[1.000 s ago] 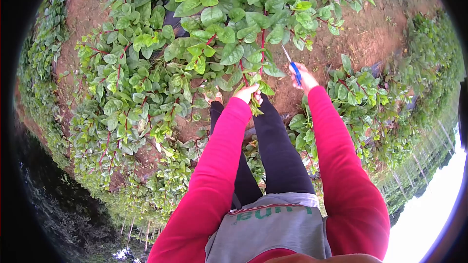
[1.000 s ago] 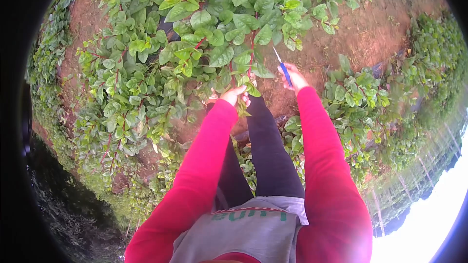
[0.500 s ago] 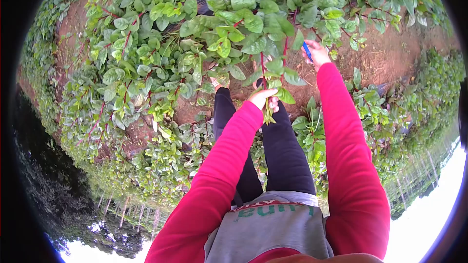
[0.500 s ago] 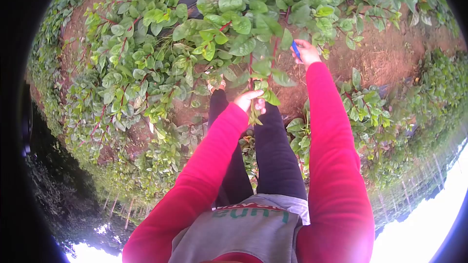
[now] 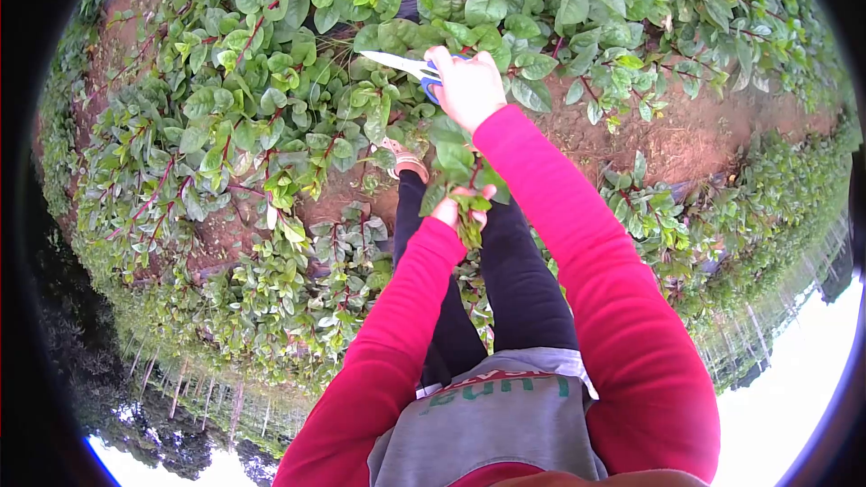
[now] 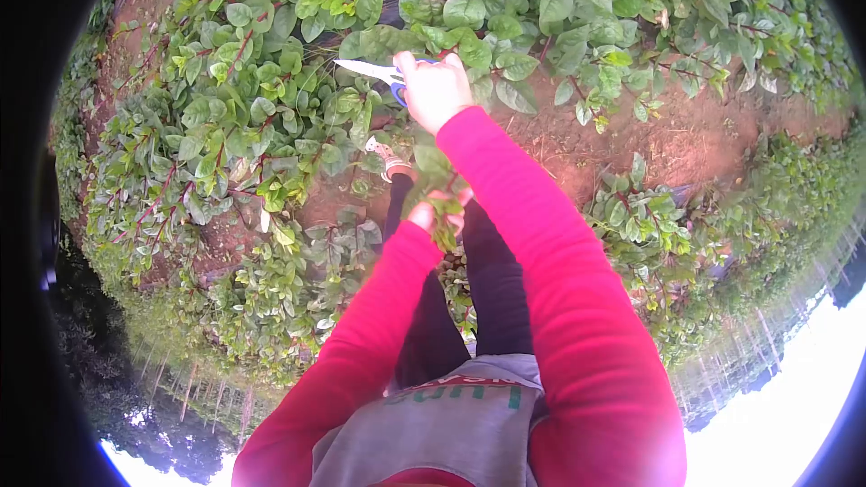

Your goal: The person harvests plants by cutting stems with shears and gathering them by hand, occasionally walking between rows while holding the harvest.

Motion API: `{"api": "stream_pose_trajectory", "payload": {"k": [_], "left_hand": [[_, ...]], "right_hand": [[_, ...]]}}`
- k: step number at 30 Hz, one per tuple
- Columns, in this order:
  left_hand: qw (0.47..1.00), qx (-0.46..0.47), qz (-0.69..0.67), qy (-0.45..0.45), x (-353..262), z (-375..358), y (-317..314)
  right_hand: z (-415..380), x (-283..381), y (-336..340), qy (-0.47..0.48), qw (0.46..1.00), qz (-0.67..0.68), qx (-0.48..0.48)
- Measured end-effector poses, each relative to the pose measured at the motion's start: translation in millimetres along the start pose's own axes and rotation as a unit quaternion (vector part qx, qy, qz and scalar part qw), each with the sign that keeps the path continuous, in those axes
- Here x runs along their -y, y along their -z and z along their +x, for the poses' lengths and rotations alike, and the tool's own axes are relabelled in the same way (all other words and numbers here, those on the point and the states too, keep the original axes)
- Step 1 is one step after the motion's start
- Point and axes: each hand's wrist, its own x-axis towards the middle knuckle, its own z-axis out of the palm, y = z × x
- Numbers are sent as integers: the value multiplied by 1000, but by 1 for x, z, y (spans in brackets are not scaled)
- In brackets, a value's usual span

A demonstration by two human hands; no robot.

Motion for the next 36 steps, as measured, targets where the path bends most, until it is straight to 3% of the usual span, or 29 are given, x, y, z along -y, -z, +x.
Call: {"api": "stream_pose_trajectory", "payload": {"k": [2, 4, 6, 8, 10, 13, 15, 16, 18, 20, 22, 23, 26, 28, 30, 34, 36], "left_hand": [[999, 24, -25, -2, -29, 11, -22], [988, -41, 126, -84, -40, 9, -76], [985, 64, 157, -40, -60, 30, -78], [949, -31, 293, -115, -46, 28, -117], [972, -15, 212, -95, -15, 25, -165], [965, 28, 254, -65, -5, 54, -153], [950, 66, 304, -36, -5, 75, -134], [941, 84, 328, -22, -6, 83, -123], [911, -41, 407, -40, -9, 92, -96], [902, -49, 427, -47, -11, 98, -67], [892, -59, 445, -57, -11, 98, -58], [893, -63, 439, -74, -10, 96, -56], [888, -55, 438, -127, -10, 90, -65], [904, -78, 418, -39, -8, 81, -70], [885, -48, 432, -165, 0, 84, -70], [897, 32, 405, -171, -5, 98, -57], [853, -30, 507, -118, -1, 89, -58]], "right_hand": [[-5, -8, -11, 4, 999, 30, -23], [-16, -12, 0, -20, 995, 75, -58], [-45, -19, 13, -75, 983, 153, -65], [-76, -22, 28, -130, 970, 183, -89], [-101, -31, 33, -197, 960, 190, -61], [-122, -49, 31, -243, 954, 168, -41], [-125, -70, 29, -291, 818, 497, -4], [-119, -78, 41, -296, 804, 515, 25], [-102, -103, 62, -344, 757, 554, 51], [-85, -152, 48, -371, 787, 487, 81], [-63, -180, 42, -456, 717, 509, 138], [-52, -183, 37, -463, 742, 459, 158], [-36, -227, -9, -514, 676, 463, 252], [-26, -220, -18, -496, 699, 476, 197], [-13, -217, -27, -536, 657, 491, 198], [-24, -216, -27, -463, 725, 472, 192], [-34, -210, -21, -480, 685, 529, 145]]}}
